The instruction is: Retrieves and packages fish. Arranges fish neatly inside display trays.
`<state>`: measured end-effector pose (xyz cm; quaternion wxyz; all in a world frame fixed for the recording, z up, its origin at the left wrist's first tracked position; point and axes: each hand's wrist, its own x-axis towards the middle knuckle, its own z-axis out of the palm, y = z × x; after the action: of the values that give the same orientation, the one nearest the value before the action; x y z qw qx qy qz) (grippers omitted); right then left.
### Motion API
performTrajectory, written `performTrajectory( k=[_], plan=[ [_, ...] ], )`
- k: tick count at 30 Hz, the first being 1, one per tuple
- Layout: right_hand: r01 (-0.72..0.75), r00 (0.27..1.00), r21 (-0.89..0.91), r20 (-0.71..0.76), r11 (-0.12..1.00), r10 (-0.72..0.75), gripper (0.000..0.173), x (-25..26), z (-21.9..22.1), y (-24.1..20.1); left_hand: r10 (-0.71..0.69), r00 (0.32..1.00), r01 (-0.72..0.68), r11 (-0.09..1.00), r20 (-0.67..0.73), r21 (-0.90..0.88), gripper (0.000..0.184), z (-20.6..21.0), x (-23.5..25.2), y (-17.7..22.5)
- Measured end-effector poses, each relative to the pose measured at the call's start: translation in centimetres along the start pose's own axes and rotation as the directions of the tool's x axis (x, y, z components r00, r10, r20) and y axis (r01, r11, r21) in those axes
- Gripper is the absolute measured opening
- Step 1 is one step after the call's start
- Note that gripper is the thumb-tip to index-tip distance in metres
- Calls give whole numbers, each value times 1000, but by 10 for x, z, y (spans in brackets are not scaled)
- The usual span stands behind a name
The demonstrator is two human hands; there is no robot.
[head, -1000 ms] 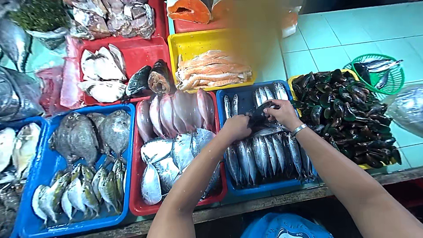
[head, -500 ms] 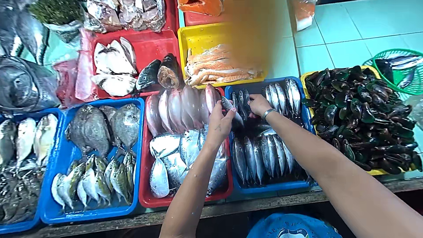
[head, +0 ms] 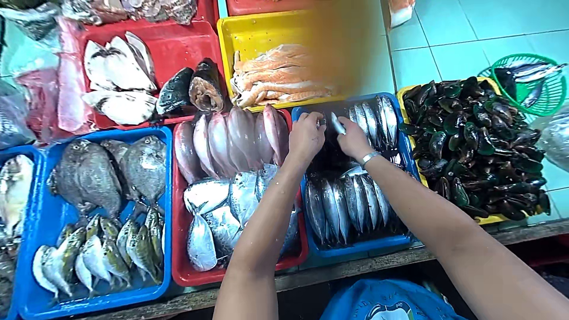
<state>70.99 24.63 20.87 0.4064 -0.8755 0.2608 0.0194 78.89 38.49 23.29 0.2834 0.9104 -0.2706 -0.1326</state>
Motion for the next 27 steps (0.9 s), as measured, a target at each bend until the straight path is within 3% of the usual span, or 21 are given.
performTrajectory(
  k=[4, 7, 9, 11, 13, 16, 18, 22, 27],
  plan=[
    [115, 993, -355, 50, 928, -104, 57, -4, 10, -6, 12, 999, -22, 974, 48, 227, 35, 11, 0, -3],
    [219, 975, -324, 54, 920, -213, 40, -21, -22, 9, 99, 993, -109, 974, 57, 197, 30, 4, -13, -7],
    [276, 959, -294, 150, 915, -241, 31, -35, -52, 23, 146, 972, -176, 970, 183, 165, 23, -2, -26, -7],
    [293, 940, -329, 268, 898, -209, 22, -45, -71, 30, 125, 926, -219, 946, 357, 238, 21, -6, -38, 3],
    [293, 905, -412, 410, 863, -113, 20, -50, -77, 31, 10, 874, -233, 886, 485, 401, 31, -5, -49, 18],
    [327, 838, -553, 544, 766, 36, 32, -46, -70, 34, -137, 820, -242, 798, 556, 553, 39, 5, -51, 25],
    [392, 824, -579, 566, 715, 7, 34, -40, -66, 40, -145, 793, -264, 795, 592, 547, 40, 7, -45, 18],
    [465, 815, -522, 567, 715, -116, 32, -35, -76, 52, -81, 805, -291, 809, 588, 510, 41, -7, -47, 18],
    [429, 873, -269, 370, 862, -319, 28, -45, -106, 60, 175, 914, -280, 924, 365, 259, 28, -40, -59, 7]
  ],
)
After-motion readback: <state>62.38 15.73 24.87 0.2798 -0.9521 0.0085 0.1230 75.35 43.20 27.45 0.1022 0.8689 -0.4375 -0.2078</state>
